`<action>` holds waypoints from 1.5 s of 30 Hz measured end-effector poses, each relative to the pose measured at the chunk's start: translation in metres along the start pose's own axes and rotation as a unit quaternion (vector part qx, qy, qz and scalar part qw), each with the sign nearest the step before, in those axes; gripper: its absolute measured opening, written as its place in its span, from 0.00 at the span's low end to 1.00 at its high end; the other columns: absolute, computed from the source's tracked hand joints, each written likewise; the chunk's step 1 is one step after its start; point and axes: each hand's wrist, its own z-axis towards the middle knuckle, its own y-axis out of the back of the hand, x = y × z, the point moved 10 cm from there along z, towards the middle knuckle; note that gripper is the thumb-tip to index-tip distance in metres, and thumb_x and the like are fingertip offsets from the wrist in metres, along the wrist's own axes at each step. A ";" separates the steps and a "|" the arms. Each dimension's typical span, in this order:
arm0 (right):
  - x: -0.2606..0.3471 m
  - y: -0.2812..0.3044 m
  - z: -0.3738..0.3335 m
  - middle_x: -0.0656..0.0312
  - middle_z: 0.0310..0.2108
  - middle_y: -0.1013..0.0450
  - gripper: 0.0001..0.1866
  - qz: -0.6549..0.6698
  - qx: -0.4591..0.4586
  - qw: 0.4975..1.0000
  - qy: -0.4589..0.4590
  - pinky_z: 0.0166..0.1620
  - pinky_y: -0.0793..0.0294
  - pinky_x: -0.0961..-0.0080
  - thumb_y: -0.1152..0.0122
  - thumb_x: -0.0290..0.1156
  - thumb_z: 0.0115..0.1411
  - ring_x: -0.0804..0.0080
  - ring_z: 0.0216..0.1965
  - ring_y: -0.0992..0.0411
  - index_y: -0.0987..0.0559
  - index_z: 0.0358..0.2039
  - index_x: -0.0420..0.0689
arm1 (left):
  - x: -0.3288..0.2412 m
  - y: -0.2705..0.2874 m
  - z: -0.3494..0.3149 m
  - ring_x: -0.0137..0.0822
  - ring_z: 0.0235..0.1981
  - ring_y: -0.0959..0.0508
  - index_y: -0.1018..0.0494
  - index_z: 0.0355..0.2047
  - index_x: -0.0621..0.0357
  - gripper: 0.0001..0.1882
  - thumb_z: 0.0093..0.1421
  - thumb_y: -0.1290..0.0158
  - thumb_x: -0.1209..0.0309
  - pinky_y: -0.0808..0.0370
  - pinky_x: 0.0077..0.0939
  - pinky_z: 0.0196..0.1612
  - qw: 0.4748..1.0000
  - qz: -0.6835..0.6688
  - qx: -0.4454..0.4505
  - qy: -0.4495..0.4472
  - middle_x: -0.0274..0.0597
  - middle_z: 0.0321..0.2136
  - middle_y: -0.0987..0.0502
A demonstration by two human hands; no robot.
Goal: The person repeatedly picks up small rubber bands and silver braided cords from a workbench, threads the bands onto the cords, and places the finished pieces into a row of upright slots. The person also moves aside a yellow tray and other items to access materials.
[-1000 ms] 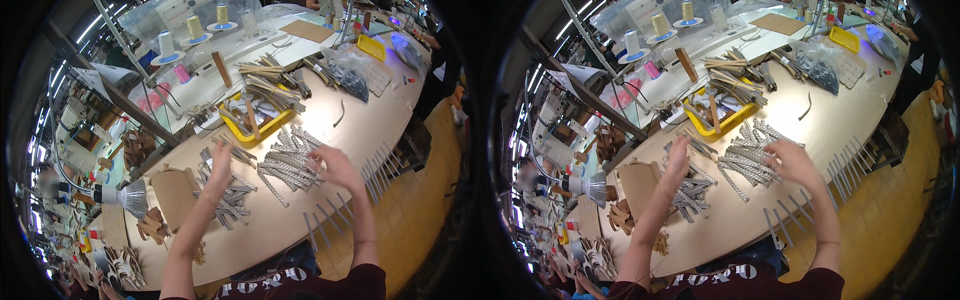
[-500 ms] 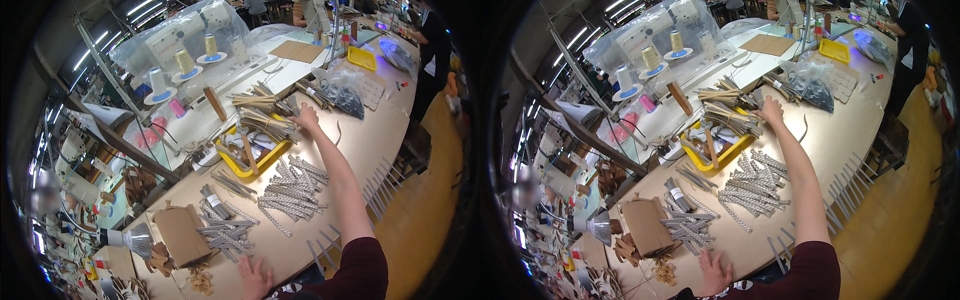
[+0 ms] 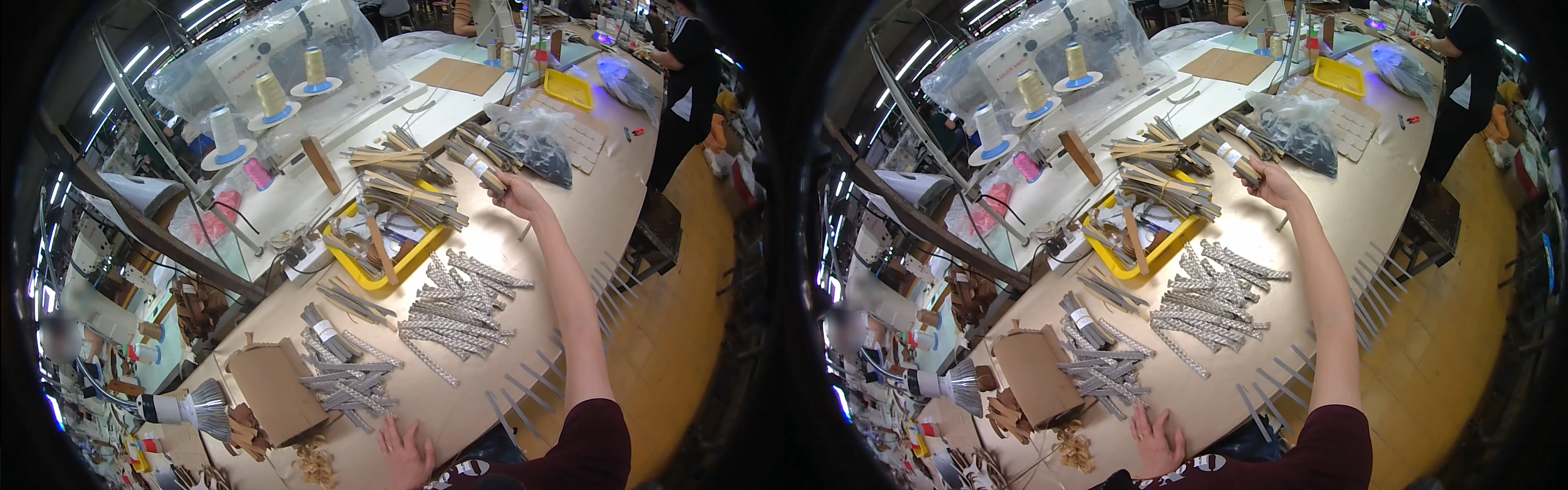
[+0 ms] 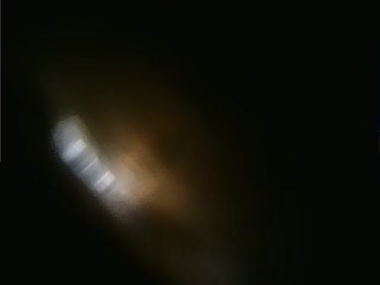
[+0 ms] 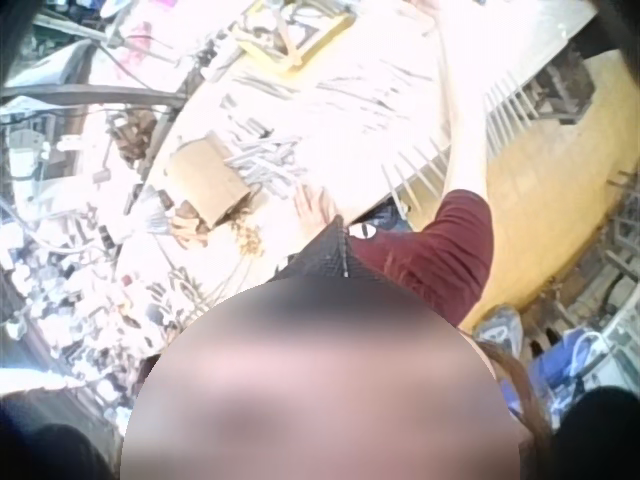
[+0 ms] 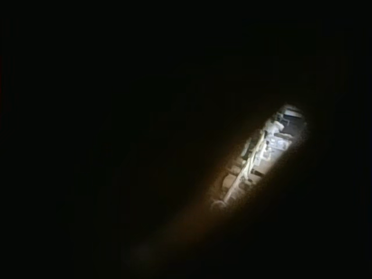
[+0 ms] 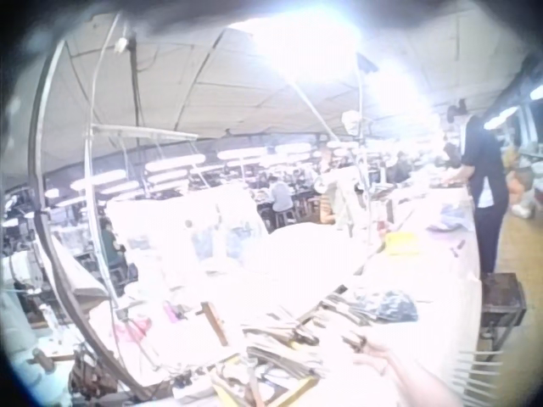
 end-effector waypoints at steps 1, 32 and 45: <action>0.003 -0.005 -0.005 0.58 0.42 0.24 0.19 -0.008 0.010 1.000 0.004 0.38 0.27 0.76 0.56 0.42 0.73 0.77 0.35 0.28 0.28 0.53 0.40 | -0.002 0.002 0.000 0.65 0.67 0.46 0.32 0.57 0.57 0.29 0.55 0.42 0.65 0.52 0.61 0.66 1.000 0.004 -0.002 0.000 0.68 0.66 0.48; 0.084 0.011 0.005 0.48 0.46 0.28 0.33 -0.573 -0.390 0.690 0.208 0.55 0.31 0.56 0.36 0.46 0.59 0.53 0.51 0.30 0.32 0.61 0.48 | -0.011 0.006 -0.008 0.64 0.66 0.44 0.32 0.58 0.56 0.28 0.58 0.43 0.62 0.48 0.61 0.66 0.999 0.010 0.024 -0.029 0.65 0.65 0.44; 0.011 -0.078 0.070 0.47 0.50 0.28 0.29 -0.620 -0.150 0.728 0.250 0.58 0.32 0.61 0.31 0.36 0.54 0.51 0.54 0.31 0.29 0.55 0.42 | -0.003 -0.004 -0.009 0.60 0.65 0.41 0.29 0.54 0.52 0.27 0.54 0.41 0.61 0.47 0.58 0.65 1.000 0.020 0.013 -0.018 0.58 0.65 0.41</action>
